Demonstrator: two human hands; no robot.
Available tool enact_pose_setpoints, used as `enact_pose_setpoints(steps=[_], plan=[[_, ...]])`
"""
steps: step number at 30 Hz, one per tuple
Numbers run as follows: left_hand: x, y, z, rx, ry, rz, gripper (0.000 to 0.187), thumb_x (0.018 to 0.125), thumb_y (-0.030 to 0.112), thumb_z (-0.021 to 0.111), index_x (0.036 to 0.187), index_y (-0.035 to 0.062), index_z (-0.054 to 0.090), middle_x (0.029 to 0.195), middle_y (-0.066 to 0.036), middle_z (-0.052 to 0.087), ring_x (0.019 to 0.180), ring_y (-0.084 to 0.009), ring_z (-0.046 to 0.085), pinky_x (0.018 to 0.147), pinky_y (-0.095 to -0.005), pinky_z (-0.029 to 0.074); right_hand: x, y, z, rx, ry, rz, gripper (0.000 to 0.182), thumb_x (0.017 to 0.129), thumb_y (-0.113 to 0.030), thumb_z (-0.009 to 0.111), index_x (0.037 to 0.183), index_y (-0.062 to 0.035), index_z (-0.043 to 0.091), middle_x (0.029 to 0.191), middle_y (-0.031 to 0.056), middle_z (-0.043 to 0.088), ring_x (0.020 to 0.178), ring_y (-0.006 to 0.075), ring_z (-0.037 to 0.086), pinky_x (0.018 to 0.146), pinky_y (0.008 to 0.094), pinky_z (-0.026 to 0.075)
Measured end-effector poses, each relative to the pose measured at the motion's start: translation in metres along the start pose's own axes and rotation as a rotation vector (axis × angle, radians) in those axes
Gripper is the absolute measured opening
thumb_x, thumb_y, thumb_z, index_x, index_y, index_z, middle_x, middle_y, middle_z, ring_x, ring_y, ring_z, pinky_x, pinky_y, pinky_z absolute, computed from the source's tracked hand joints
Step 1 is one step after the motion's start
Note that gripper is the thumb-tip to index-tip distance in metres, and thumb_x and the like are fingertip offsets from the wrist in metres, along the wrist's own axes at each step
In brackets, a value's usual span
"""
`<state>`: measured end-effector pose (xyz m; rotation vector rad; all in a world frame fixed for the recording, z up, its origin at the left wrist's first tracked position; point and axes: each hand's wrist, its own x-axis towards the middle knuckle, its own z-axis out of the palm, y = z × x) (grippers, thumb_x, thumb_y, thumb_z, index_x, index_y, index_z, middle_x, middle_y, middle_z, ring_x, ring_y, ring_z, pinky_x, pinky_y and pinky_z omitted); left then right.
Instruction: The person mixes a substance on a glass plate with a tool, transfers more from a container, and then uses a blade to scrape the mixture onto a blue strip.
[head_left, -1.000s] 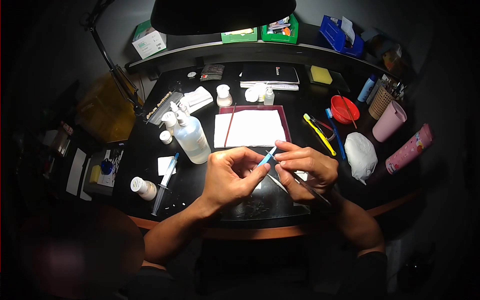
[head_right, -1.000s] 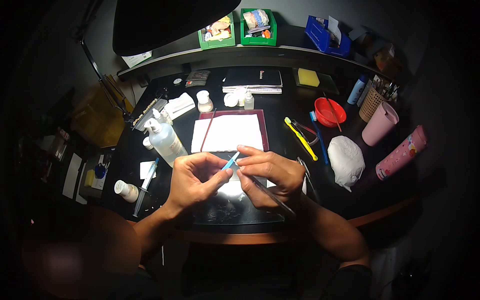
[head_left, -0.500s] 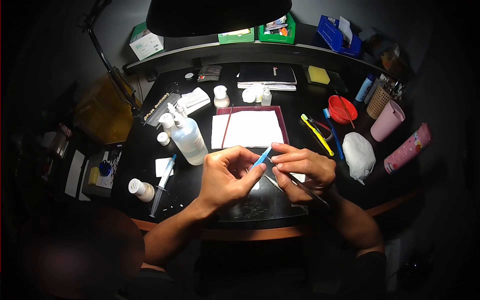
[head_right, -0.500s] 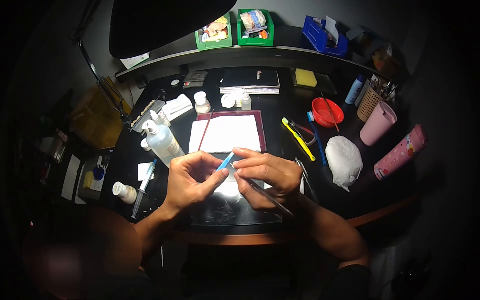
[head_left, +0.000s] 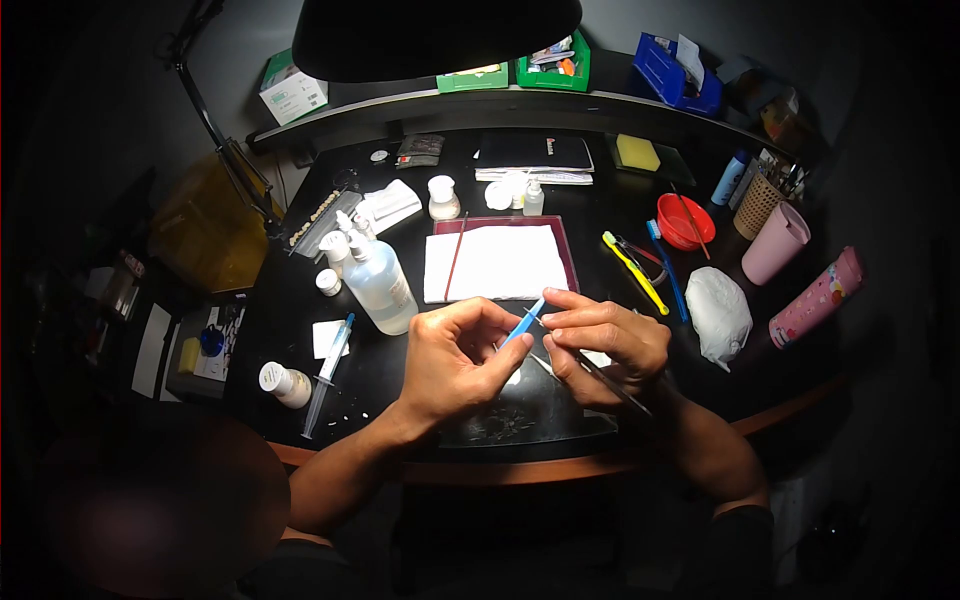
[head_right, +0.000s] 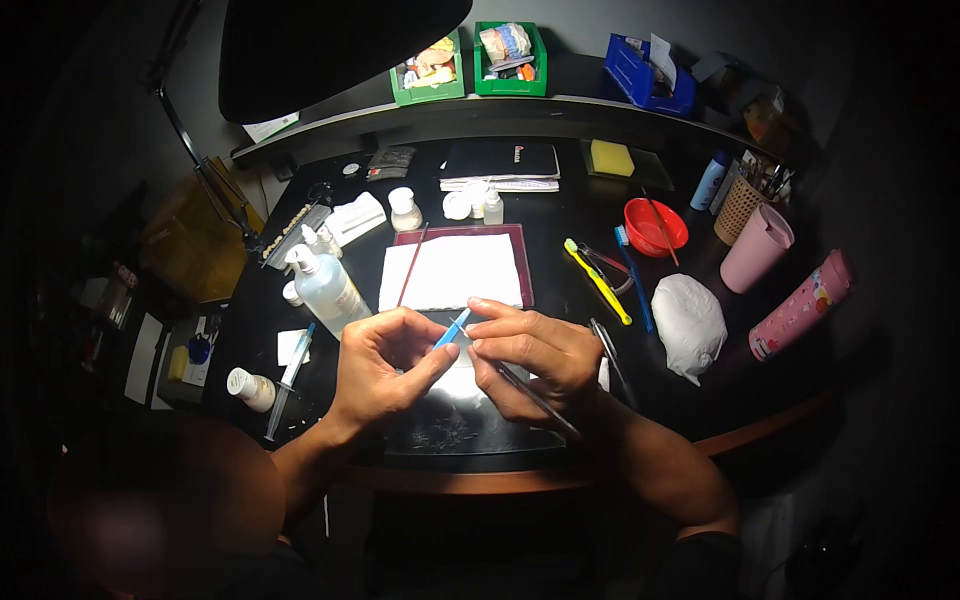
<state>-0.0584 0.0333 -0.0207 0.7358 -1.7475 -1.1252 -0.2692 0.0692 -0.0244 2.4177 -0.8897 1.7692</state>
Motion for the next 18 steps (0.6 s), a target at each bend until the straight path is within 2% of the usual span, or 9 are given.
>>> enact_pose_setpoints(steps=[6, 14, 18], plan=[[-0.0007, 0.0017, -0.0014, 0.051, -0.022, -0.026, 0.012, 0.087, 0.004, 0.082, 0.091, -0.0019, 0.073, 0.074, 0.000, 0.068, 0.063, -0.0004, 0.058, 0.057, -0.0172, 0.042, 0.0027, 0.0030, -0.0024, -0.021, 0.091, 0.057, 0.016, 0.078, 0.011, 0.076, 0.090, 0.0023, 0.071, 0.093, 0.0177, 0.077, 0.102, 0.0369, 0.077, 0.084, 0.0389, 0.066], [-0.0003, -0.0019, -0.0021, 0.054, -0.034, 0.002, 0.012, 0.088, 0.004, 0.082, 0.094, -0.0031, 0.073, 0.077, -0.002, 0.070, 0.065, -0.0018, 0.061, 0.058, -0.0177, 0.045, 0.0011, -0.0008, 0.0021, -0.037, -0.011, -0.031, 0.018, 0.077, 0.008, 0.078, 0.092, -0.0001, 0.073, 0.093, 0.0157, 0.077, 0.103, 0.0345, 0.078, 0.083, 0.0359, 0.066], [-0.0003, -0.0036, -0.0025, 0.067, -0.034, 0.007, 0.012, 0.088, 0.003, 0.082, 0.095, -0.0032, 0.073, 0.078, -0.002, 0.071, 0.066, -0.0021, 0.062, 0.059, -0.0175, 0.046, 0.0023, 0.0038, -0.0020, -0.039, 0.052, 0.026, 0.016, 0.077, 0.010, 0.077, 0.091, 0.0025, 0.072, 0.093, 0.0179, 0.077, 0.102, 0.0350, 0.078, 0.089, 0.0393, 0.065]])
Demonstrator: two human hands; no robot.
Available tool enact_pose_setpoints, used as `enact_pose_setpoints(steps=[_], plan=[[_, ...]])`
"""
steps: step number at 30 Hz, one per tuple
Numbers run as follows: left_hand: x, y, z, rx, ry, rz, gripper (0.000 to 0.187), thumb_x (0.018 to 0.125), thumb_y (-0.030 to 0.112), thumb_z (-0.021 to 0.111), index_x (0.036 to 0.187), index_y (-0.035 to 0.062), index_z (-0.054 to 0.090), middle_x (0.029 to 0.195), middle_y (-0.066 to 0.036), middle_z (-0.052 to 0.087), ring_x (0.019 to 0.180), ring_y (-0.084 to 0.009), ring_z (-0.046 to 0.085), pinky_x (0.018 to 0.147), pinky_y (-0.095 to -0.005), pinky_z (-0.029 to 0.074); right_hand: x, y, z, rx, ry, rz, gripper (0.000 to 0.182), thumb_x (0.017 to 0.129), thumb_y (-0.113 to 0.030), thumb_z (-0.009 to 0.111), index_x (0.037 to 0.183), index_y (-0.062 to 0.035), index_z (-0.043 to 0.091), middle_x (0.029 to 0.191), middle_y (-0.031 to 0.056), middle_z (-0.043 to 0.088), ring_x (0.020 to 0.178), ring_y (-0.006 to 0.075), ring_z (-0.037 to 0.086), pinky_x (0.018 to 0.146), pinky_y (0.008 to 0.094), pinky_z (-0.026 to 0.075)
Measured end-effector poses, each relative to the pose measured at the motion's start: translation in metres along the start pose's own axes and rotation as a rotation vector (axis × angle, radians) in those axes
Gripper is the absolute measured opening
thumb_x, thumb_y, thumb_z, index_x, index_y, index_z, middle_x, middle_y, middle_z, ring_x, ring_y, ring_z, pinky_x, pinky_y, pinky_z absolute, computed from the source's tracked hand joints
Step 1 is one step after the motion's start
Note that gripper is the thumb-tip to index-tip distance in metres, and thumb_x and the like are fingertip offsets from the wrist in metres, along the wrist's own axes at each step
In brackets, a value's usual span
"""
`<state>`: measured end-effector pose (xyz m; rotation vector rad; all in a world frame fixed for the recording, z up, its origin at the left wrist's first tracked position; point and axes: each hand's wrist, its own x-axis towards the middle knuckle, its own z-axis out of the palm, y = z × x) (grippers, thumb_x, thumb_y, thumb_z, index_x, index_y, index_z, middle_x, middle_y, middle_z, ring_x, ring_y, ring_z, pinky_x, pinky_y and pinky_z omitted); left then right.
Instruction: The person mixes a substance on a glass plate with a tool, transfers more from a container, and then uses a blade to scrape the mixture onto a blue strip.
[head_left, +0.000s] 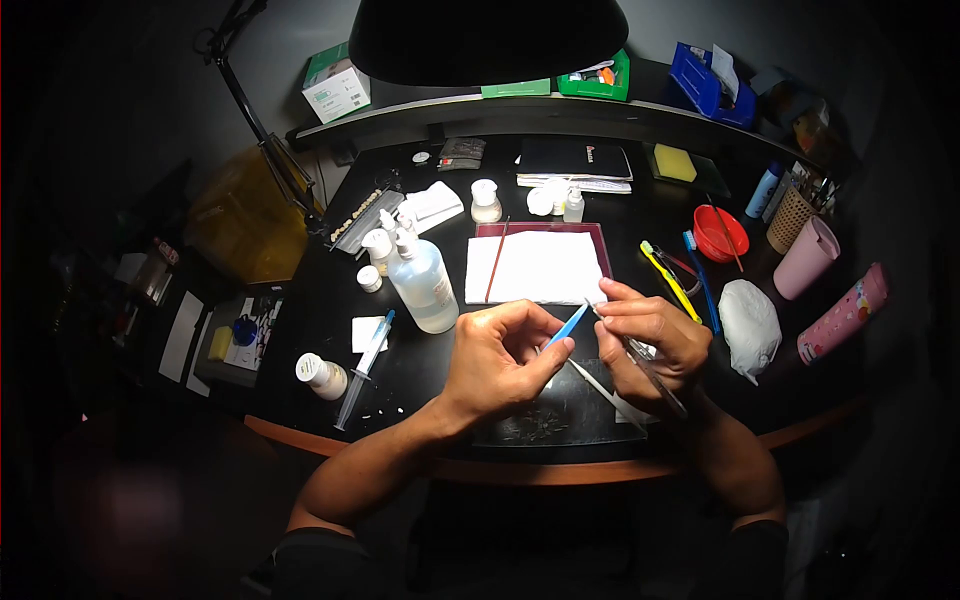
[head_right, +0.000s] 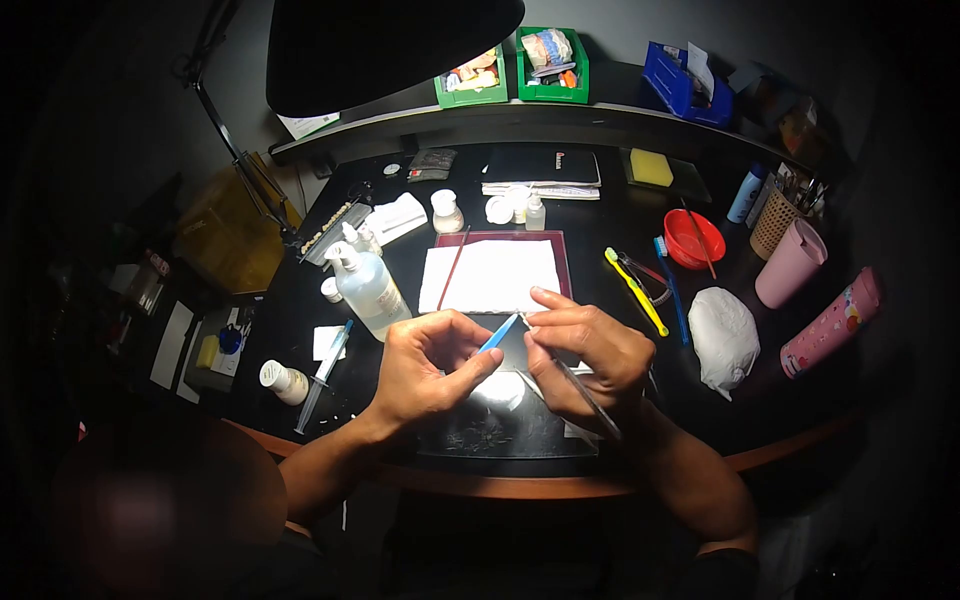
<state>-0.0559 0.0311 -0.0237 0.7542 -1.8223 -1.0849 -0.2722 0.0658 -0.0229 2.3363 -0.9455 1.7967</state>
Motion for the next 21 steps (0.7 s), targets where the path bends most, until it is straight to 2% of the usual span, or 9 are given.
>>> enact_pose_setpoints(steps=[4, 7, 11, 16, 21], plan=[[0.000, 0.006, -0.001, -0.019, -0.012, -0.018, 0.012, 0.088, 0.003, 0.081, 0.094, -0.0032, 0.074, 0.077, -0.002, 0.070, 0.065, -0.0020, 0.061, 0.059, -0.0173, 0.046, 0.000, 0.001, -0.001, 0.018, 0.062, -0.004, 0.019, 0.078, 0.009, 0.078, 0.095, 0.0022, 0.072, 0.094, 0.0183, 0.077, 0.102, 0.0351, 0.077, 0.089, 0.0397, 0.065], [0.001, 0.000, 0.002, -0.069, 0.038, 0.019, 0.013, 0.086, 0.009, 0.082, 0.089, -0.0023, 0.075, 0.072, -0.004, 0.073, 0.058, -0.0030, 0.062, 0.053, -0.0188, 0.046, -0.002, -0.004, -0.001, 0.055, -0.035, -0.033, 0.021, 0.077, 0.007, 0.079, 0.096, 0.0005, 0.072, 0.096, 0.0176, 0.077, 0.103, 0.0350, 0.077, 0.087, 0.0385, 0.066], [0.001, 0.001, 0.002, -0.063, 0.041, 0.020, 0.013, 0.086, 0.009, 0.081, 0.091, -0.0023, 0.076, 0.073, -0.005, 0.074, 0.059, -0.0033, 0.062, 0.053, -0.0188, 0.047, -0.002, -0.004, 0.001, 0.012, -0.085, -0.066, 0.020, 0.077, 0.006, 0.080, 0.095, -0.0007, 0.072, 0.098, 0.0172, 0.077, 0.104, 0.0353, 0.077, 0.084, 0.0376, 0.067], [0.000, -0.002, 0.003, -0.058, 0.029, 0.002, 0.014, 0.087, 0.009, 0.081, 0.093, -0.0028, 0.077, 0.073, -0.006, 0.075, 0.059, -0.0035, 0.063, 0.053, -0.0190, 0.048, -0.004, 0.001, 0.002, 0.023, 0.033, 0.024, 0.016, 0.078, 0.008, 0.077, 0.091, 0.0021, 0.072, 0.091, 0.0177, 0.077, 0.101, 0.0352, 0.078, 0.086, 0.0391, 0.065], [0.000, 0.005, 0.001, -0.098, 0.019, -0.056, 0.013, 0.087, 0.008, 0.081, 0.093, -0.0031, 0.076, 0.073, -0.006, 0.075, 0.060, -0.0031, 0.063, 0.054, -0.0188, 0.048, -0.004, -0.002, 0.002, 0.059, 0.018, 0.002, 0.018, 0.077, 0.008, 0.078, 0.093, 0.0011, 0.072, 0.092, 0.0174, 0.077, 0.103, 0.0356, 0.077, 0.085, 0.0382, 0.066]])
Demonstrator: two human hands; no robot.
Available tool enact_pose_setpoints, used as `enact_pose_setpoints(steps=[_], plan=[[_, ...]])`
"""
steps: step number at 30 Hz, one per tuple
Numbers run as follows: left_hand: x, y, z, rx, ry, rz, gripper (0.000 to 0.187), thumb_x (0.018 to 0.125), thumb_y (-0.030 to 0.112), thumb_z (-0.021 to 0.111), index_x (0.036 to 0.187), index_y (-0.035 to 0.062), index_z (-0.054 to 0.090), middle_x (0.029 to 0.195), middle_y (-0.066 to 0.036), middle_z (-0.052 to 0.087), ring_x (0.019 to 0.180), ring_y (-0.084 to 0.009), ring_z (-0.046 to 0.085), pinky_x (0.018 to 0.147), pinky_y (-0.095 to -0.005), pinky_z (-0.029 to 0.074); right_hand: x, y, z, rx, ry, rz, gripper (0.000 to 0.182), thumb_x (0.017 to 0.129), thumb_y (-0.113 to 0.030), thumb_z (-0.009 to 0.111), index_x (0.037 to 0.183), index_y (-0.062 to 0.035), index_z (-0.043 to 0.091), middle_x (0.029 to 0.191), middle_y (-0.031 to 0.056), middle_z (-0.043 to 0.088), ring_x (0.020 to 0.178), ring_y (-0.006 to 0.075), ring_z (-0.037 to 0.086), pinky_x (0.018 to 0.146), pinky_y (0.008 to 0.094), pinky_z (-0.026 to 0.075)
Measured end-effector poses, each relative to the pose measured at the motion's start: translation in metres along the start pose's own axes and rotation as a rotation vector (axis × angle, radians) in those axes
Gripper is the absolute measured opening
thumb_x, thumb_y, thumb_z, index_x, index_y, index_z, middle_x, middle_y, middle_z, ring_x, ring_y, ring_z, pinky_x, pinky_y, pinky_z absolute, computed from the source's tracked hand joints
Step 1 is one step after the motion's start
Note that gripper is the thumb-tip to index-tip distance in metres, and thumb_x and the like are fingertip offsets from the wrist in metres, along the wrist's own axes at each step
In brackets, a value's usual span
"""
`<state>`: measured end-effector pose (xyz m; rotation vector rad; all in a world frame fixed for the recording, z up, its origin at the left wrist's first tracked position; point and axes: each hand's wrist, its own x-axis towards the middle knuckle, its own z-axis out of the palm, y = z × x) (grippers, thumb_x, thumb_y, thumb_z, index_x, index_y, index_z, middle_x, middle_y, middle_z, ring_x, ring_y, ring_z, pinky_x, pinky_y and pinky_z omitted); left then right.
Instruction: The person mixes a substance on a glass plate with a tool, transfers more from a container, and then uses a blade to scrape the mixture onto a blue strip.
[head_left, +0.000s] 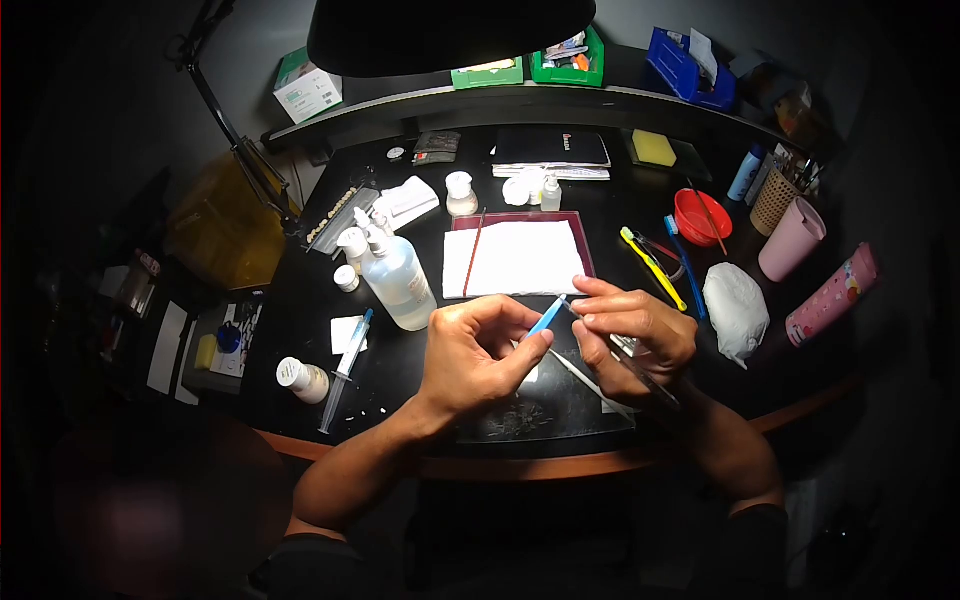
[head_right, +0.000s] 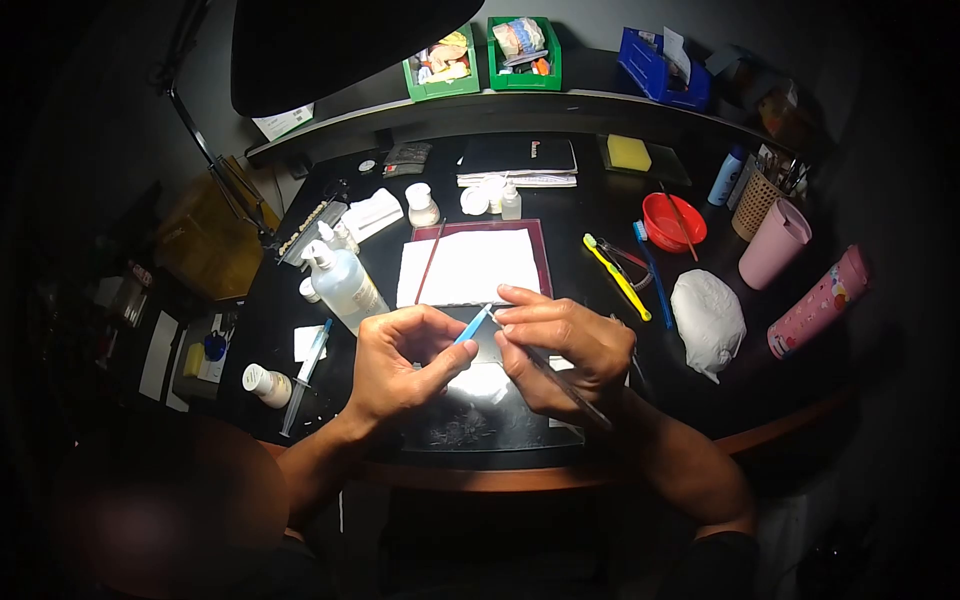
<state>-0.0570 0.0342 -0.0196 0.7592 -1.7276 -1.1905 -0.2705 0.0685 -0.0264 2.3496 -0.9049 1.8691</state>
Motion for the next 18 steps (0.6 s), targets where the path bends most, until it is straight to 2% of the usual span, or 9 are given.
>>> enact_pose_setpoints(steps=[3, 7, 10, 14, 18], plan=[[0.0000, 0.0007, 0.0001, -0.016, 0.004, 0.009, 0.013, 0.087, 0.007, 0.081, 0.093, -0.0030, 0.076, 0.073, -0.006, 0.074, 0.060, -0.0028, 0.063, 0.054, -0.0187, 0.047, 0.0022, -0.0050, -0.0001, -0.002, -0.062, -0.034, 0.019, 0.077, 0.008, 0.078, 0.094, 0.0003, 0.072, 0.092, 0.0169, 0.077, 0.104, 0.0360, 0.077, 0.082, 0.0372, 0.066], [0.0013, 0.0001, 0.0002, 0.020, 0.012, 0.053, 0.013, 0.087, 0.008, 0.081, 0.092, -0.0026, 0.076, 0.072, -0.004, 0.073, 0.059, -0.0025, 0.062, 0.053, -0.0189, 0.046, -0.0004, -0.0002, 0.0015, -0.025, -0.006, 0.027, 0.016, 0.078, 0.008, 0.077, 0.091, 0.0008, 0.072, 0.091, 0.0165, 0.077, 0.104, 0.0355, 0.077, 0.082, 0.0372, 0.066], [0.0007, 0.0001, -0.0018, 0.067, -0.014, 0.047, 0.010, 0.089, 0.002, 0.081, 0.093, -0.0031, 0.074, 0.074, -0.003, 0.072, 0.063, -0.0029, 0.063, 0.056, -0.0174, 0.045, 0.0006, 0.0032, -0.0001, -0.028, 0.025, 0.032, 0.015, 0.078, 0.008, 0.076, 0.091, 0.0013, 0.072, 0.092, 0.0165, 0.078, 0.102, 0.0354, 0.078, 0.082, 0.0376, 0.066], [0.0010, 0.0008, -0.0024, 0.079, -0.020, 0.046, 0.009, 0.089, 0.002, 0.081, 0.093, -0.0029, 0.074, 0.075, -0.003, 0.072, 0.063, -0.0028, 0.063, 0.057, -0.0174, 0.045, 0.0007, -0.0034, 0.0028, 0.028, 0.051, 0.002, 0.016, 0.079, 0.008, 0.077, 0.093, 0.0014, 0.071, 0.094, 0.0178, 0.077, 0.104, 0.0355, 0.077, 0.084, 0.0378, 0.066], [0.0012, -0.0032, -0.0010, 0.045, 0.013, 0.056, 0.011, 0.087, 0.006, 0.082, 0.091, -0.0026, 0.075, 0.073, -0.004, 0.073, 0.061, -0.0026, 0.061, 0.054, -0.0185, 0.045, -0.0007, -0.0036, 0.0018, 0.002, -0.062, -0.013, 0.018, 0.078, 0.008, 0.078, 0.093, 0.0010, 0.071, 0.096, 0.0185, 0.077, 0.104, 0.0351, 0.077, 0.086, 0.0380, 0.066]])
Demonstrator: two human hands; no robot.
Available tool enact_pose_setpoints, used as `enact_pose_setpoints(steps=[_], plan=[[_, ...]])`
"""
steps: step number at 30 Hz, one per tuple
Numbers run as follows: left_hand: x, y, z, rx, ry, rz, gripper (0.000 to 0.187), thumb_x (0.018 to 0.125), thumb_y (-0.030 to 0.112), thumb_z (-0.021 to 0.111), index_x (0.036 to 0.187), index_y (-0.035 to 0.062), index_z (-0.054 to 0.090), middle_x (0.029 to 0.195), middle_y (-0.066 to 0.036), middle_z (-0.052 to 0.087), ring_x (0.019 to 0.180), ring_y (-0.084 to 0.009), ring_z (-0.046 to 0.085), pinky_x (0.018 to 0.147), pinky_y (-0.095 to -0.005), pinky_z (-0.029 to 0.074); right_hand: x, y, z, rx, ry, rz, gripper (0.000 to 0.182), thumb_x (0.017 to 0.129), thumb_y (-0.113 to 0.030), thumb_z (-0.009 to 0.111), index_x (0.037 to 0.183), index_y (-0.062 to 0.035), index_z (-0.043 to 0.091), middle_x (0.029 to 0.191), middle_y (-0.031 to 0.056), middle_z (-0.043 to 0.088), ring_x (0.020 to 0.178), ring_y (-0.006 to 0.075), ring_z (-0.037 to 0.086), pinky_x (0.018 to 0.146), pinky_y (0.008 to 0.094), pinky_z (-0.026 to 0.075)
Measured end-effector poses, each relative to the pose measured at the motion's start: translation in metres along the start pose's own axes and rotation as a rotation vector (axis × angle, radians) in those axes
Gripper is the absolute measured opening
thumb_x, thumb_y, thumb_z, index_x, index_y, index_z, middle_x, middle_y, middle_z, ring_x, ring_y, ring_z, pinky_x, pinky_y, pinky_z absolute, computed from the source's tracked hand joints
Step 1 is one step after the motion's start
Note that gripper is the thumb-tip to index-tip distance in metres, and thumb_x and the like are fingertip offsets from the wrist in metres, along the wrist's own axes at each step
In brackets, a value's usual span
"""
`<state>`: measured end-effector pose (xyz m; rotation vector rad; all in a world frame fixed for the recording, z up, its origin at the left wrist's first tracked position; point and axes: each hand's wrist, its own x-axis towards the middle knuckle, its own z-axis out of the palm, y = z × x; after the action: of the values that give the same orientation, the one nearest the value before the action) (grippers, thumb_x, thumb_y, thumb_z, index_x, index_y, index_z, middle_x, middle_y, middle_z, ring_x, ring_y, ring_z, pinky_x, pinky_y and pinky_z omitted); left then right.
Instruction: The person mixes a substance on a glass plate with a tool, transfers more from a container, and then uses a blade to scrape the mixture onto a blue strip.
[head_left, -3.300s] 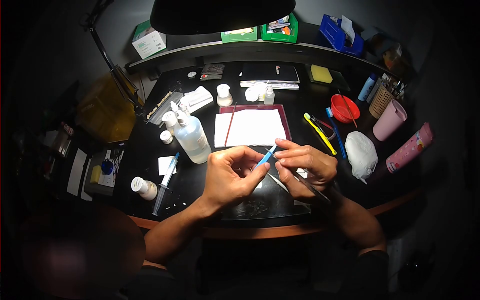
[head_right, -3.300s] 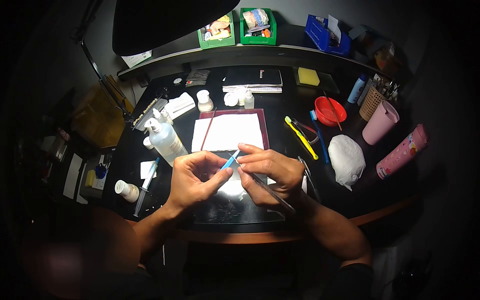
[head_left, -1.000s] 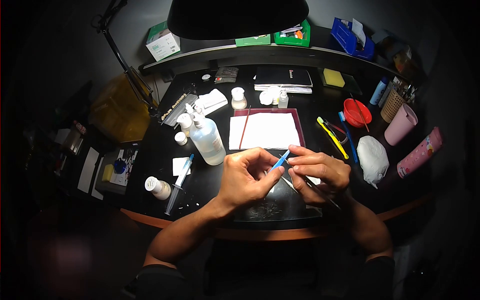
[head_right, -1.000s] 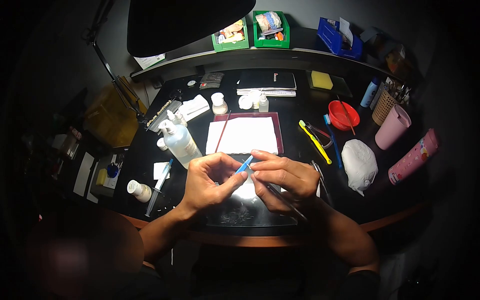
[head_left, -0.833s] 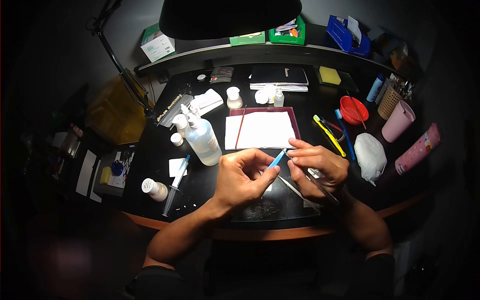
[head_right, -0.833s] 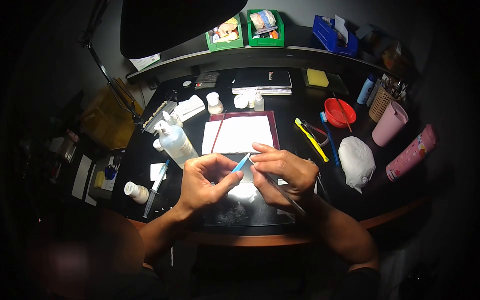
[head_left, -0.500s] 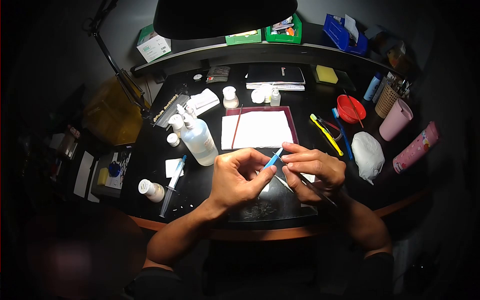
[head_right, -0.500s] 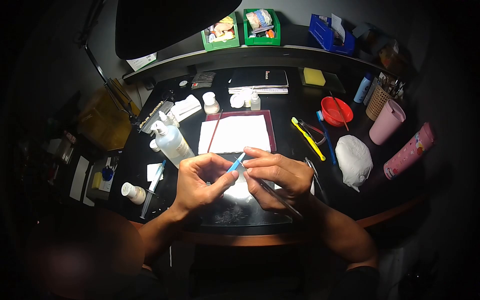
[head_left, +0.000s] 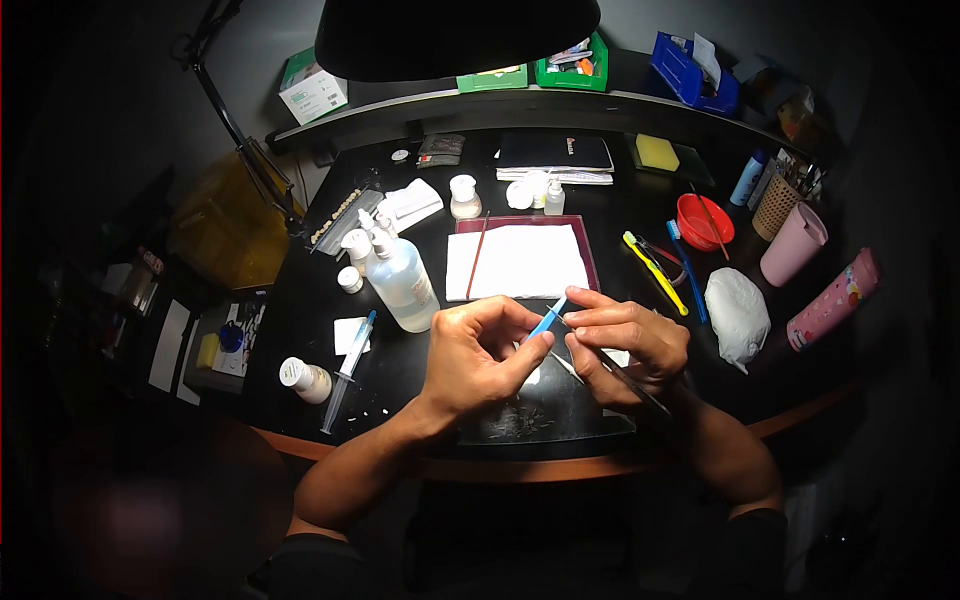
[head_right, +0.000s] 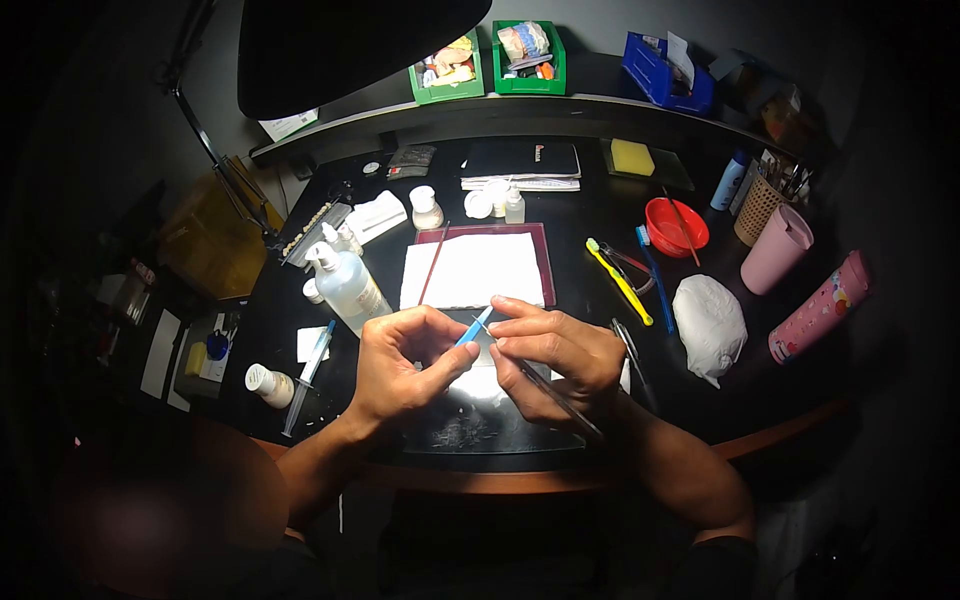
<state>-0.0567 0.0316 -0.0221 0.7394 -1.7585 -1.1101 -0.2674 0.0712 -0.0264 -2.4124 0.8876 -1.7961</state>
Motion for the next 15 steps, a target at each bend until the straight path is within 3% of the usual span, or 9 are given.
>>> enact_pose_setpoints(steps=[8, 15], plan=[[-0.0006, 0.0048, -0.0002, -0.034, -0.023, -0.043, 0.010, 0.088, 0.003, 0.081, 0.093, -0.0034, 0.074, 0.074, -0.004, 0.073, 0.061, -0.0031, 0.062, 0.054, -0.0182, 0.046, -0.0016, 0.0066, 0.0006, 0.034, 0.123, 0.031, 0.017, 0.078, 0.008, 0.077, 0.093, 0.0009, 0.071, 0.093, 0.0173, 0.077, 0.101, 0.0342, 0.078, 0.084, 0.0374, 0.066], [-0.0003, 0.0048, -0.0004, -0.063, 0.003, -0.057, 0.010, 0.087, 0.004, 0.081, 0.091, -0.0028, 0.075, 0.074, -0.004, 0.074, 0.060, -0.0016, 0.060, 0.053, -0.0179, 0.045, 0.0007, 0.0013, 0.0019, 0.005, 0.031, 0.009, 0.018, 0.077, 0.007, 0.077, 0.093, 0.0000, 0.072, 0.093, 0.0169, 0.077, 0.103, 0.0349, 0.077, 0.085, 0.0384, 0.066]])
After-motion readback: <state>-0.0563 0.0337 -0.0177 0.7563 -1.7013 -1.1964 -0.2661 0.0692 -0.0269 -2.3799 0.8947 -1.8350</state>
